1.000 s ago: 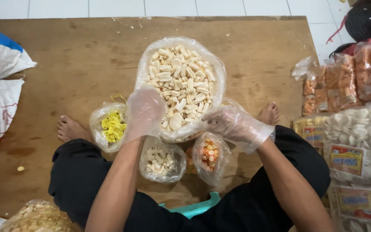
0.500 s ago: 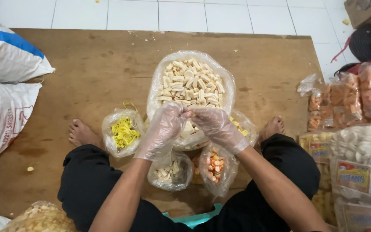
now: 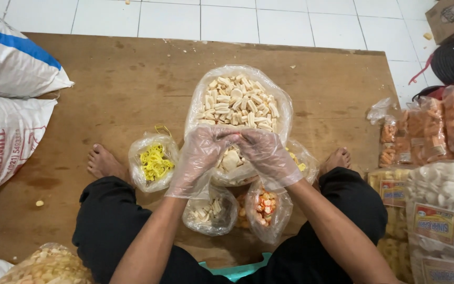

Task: Sorting various snack items from a large central bag into smaller plastic bags by hand.

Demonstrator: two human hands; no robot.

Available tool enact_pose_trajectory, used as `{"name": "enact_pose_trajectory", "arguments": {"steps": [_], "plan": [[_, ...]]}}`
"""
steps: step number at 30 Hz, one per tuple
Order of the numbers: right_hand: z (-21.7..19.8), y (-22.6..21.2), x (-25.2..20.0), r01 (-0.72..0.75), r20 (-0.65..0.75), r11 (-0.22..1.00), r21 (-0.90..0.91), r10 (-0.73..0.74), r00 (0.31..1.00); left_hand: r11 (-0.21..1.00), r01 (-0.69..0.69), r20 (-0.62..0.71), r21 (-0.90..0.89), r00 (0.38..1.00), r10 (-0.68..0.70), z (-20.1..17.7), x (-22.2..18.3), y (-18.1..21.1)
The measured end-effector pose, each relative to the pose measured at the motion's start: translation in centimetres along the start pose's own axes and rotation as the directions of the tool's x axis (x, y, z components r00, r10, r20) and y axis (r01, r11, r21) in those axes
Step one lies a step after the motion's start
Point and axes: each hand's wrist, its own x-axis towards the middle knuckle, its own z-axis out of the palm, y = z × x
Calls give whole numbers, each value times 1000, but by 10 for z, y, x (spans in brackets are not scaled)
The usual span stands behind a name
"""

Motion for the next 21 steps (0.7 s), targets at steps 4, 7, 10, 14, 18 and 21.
{"name": "enact_pose_trajectory", "arguments": {"steps": [4, 7, 10, 14, 18, 21], "plan": [[1, 52, 15, -3, 9, 987, 163, 1, 1000, 995, -77, -63, -61, 995, 73, 8, 18, -14], [-9, 52, 17, 130, -54, 990, -48, -133, 990, 986, -139, -103, -92, 986, 129, -1, 24, -16], [-16, 41, 14, -17, -63, 1000, 22, 18, 998, 986, -168, -215, -18, 963, 160, -8, 28, -13], [-22, 50, 15, -85, -56, 992, 92, 91, 994, 992, -49, -293, 114, 953, 80, -14, 40, -33], [-17, 41, 6, -129, -128, 924, 360, 186, 974, 996, 9, -305, 92, 952, 20, -20, 42, -32], [0, 55, 10, -29, -276, 980, 197, 83, 958, 978, 108, -303, 181, 952, -49, -23, 45, -51]]}}
